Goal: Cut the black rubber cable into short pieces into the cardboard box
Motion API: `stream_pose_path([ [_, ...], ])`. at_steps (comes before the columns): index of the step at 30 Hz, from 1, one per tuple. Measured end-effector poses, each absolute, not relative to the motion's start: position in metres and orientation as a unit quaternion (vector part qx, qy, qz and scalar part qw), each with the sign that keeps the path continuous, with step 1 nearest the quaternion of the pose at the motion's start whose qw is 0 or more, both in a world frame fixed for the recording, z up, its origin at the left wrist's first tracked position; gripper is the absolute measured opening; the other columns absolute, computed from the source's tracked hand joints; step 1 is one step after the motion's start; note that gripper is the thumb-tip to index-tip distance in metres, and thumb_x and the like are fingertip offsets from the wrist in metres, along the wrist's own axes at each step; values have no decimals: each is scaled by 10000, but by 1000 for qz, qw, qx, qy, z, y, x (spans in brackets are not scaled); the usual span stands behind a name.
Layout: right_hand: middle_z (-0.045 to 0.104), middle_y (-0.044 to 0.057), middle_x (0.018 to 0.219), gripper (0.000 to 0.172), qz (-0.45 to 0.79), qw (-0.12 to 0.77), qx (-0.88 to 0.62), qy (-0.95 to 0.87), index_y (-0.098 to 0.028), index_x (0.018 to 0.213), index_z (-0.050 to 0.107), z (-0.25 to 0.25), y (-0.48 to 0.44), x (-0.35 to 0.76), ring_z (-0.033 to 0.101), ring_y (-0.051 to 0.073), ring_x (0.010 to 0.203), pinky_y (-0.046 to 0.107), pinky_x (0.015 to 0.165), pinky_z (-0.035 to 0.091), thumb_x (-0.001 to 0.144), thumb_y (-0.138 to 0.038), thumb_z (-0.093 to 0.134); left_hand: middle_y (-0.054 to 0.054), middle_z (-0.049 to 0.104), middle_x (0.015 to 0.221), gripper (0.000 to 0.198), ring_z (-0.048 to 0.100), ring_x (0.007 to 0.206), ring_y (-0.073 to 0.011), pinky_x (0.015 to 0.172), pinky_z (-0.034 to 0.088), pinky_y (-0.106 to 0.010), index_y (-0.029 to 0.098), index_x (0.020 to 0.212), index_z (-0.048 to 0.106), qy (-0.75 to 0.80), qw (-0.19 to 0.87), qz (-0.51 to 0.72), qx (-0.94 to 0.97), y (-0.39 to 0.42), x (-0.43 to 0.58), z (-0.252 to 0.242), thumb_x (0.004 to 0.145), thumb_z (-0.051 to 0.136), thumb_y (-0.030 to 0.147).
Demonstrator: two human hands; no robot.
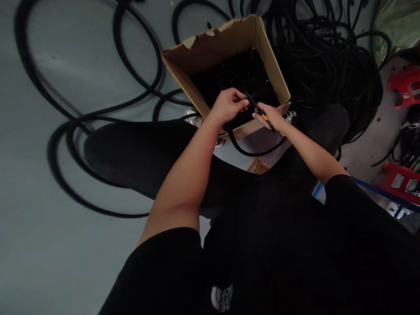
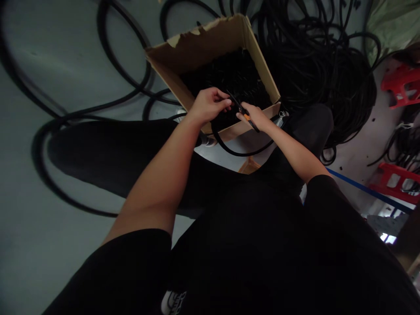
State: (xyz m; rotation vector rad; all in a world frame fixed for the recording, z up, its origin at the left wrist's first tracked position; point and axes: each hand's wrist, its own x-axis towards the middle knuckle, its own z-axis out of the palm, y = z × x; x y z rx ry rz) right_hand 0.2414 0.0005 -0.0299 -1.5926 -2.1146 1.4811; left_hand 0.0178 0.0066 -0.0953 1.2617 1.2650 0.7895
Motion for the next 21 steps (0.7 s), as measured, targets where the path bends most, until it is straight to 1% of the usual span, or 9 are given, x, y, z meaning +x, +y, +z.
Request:
stream_pose_path([
  [4, 584, 10, 865, 355, 487, 36, -536, -688, -286, 956, 534, -23, 1, 238, 588, 252, 955, 359, 901, 544, 1050, -443, 838, -45, 735, 883, 416, 800, 900, -259, 904, 745, -455, 242, 1138, 709, 542, 552, 335, 538, 5, 18, -93, 1040, 901, 598],
  [7, 581, 10, 857, 334, 485, 31, -541, -687, -284, 917, 525, -19, 0, 236, 580, 247, 941, 355, 892, 532, 1029, -372, 827, -61, 756, 919, 365, 825, 952, -270, 944, 748, -461, 244, 1177, 722, 542, 549, 332, 542, 4, 19, -89, 1063, 876, 555],
  [10, 587, 11, 863, 305, 487, 37, -537, -688, -288, 913, 519, -23, -1, 238, 572, 241, 913, 355, 874, 533, 1039, -374, 783, -84, 772, 952, 322, 830, 973, -277, 950, 747, -462, 244, 1164, 720, 551, 548, 322, 540, 3, 19, -86, 1069, 856, 519],
  [13, 585, 9, 863, 287, 490, 43, -529, -691, -290, 923, 517, -31, -1, 242, 576, 241, 901, 352, 858, 537, 1047, -386, 757, -93, 789, 968, 315, 831, 983, -285, 943, 749, -467, 246, 1179, 725, 549, 547, 324, 542, 1, 19, -82, 1080, 825, 529],
  [16, 586, 2, 871, 256, 483, 40, -523, -701, -281, 924, 517, -37, 0, 244, 589, 230, 904, 352, 897, 531, 1033, -327, 744, -98, 808, 988, 329, 829, 1002, -292, 943, 754, -470, 253, 1222, 730, 541, 547, 330, 547, 0, 19, -79, 1094, 796, 549],
  [18, 605, 4, 887, 239, 473, 34, -524, -707, -275, 932, 524, -40, 0, 245, 595, 226, 909, 360, 924, 527, 1018, -303, 746, -99, 810, 984, 329, 824, 988, -287, 930, 755, -461, 252, 1210, 722, 547, 546, 326, 544, 0, 19, -82, 1093, 800, 549],
  [21, 624, 7, 903, 278, 470, 41, -530, -705, -278, 956, 525, -40, -1, 244, 598, 225, 902, 365, 916, 528, 1034, -364, 777, -97, 800, 970, 347, 819, 951, -275, 910, 755, -450, 248, 1177, 707, 562, 548, 317, 533, 3, 19, -92, 1083, 831, 559],
])
